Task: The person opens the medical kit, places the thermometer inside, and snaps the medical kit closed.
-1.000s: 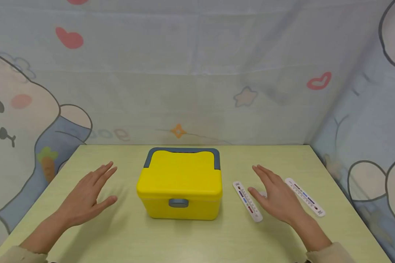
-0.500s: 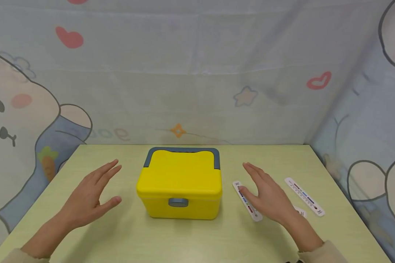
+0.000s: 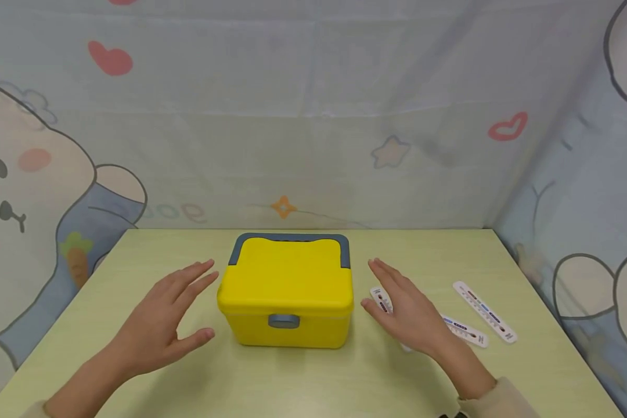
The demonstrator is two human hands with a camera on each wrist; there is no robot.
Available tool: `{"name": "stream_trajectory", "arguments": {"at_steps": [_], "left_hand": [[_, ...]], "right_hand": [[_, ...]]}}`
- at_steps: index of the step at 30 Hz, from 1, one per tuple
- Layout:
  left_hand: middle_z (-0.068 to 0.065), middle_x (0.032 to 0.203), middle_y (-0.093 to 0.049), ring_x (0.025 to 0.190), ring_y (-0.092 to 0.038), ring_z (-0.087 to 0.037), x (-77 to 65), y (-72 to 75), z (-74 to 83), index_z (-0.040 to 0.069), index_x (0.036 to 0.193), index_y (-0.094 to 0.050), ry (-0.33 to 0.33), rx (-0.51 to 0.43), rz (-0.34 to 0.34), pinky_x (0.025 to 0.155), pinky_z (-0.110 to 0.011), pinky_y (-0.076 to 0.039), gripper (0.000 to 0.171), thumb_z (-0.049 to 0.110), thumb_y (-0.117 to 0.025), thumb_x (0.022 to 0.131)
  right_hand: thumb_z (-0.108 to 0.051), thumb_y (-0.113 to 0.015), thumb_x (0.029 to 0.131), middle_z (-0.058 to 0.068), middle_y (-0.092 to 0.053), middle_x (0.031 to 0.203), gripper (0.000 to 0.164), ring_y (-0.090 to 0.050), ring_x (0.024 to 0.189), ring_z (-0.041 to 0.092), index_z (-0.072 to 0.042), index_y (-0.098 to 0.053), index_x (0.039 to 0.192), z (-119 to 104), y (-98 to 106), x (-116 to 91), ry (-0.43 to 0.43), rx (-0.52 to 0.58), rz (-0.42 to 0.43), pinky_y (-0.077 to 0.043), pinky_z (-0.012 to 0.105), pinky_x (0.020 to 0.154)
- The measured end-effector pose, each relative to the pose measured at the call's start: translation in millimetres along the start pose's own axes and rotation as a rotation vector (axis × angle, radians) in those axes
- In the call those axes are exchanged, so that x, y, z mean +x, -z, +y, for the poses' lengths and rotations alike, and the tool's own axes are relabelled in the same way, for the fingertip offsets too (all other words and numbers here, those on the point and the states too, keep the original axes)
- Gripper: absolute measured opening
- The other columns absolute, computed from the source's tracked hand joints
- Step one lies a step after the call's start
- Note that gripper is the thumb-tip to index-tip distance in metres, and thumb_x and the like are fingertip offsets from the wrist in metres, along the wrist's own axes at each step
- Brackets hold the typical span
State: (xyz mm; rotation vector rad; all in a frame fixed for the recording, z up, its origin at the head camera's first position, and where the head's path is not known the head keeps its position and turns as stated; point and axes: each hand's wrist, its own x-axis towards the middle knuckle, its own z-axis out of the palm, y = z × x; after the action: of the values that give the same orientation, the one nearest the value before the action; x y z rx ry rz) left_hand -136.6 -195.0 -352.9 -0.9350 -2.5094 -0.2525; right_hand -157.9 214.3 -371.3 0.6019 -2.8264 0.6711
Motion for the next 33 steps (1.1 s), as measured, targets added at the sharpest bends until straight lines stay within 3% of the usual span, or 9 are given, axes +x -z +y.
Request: {"name": "stream_trajectory", "arguments": {"at_steps": [12, 20, 33], "left_hand": [[-0.006, 0.145, -0.035, 0.128, -0.036, -0.025, 10.3, -1.8, 34.3, 0.013, 0.141, -0.036, -0.094, -0.024, 0.035, 0.107, -0.043, -0.027, 0.071, 0.057, -0.048, 0.086], [-0.008, 0.14, -0.042, 0.123, -0.042, -0.025, 15.4, -8.0, 52.2, 0.01, 0.137, -0.042, -0.172, -0.05, 0.104, 0.105, -0.042, -0.031, 0.067, 0.056, -0.047, 0.088], [-0.004, 0.129, -0.05, 0.111, -0.048, -0.021, 17.5, -20.8, 69.6, 0.011, 0.13, -0.048, -0.153, -0.064, 0.131, 0.094, -0.037, -0.045, 0.061, 0.053, -0.053, 0.087]], "right_hand": [[-0.046, -0.054, 0.089, 0.005, -0.026, 0.15, 0.071, -0.032, 0.133, 0.032, -0.022, -0.022, 0.148, -17, -4, 5, 0.013, 0.046, -0.007, -0.035, 0.056, 0.101], [-0.049, -0.054, 0.088, 0.001, -0.025, 0.151, 0.072, -0.031, 0.134, 0.029, -0.019, -0.026, 0.147, -28, -6, 8, 0.041, 0.064, -0.013, -0.037, 0.055, 0.1], [-0.048, -0.058, 0.086, 0.001, -0.026, 0.151, 0.072, -0.034, 0.133, 0.026, -0.018, -0.029, 0.145, -33, -15, 10, 0.08, 0.068, 0.019, -0.04, 0.049, 0.099]]}}
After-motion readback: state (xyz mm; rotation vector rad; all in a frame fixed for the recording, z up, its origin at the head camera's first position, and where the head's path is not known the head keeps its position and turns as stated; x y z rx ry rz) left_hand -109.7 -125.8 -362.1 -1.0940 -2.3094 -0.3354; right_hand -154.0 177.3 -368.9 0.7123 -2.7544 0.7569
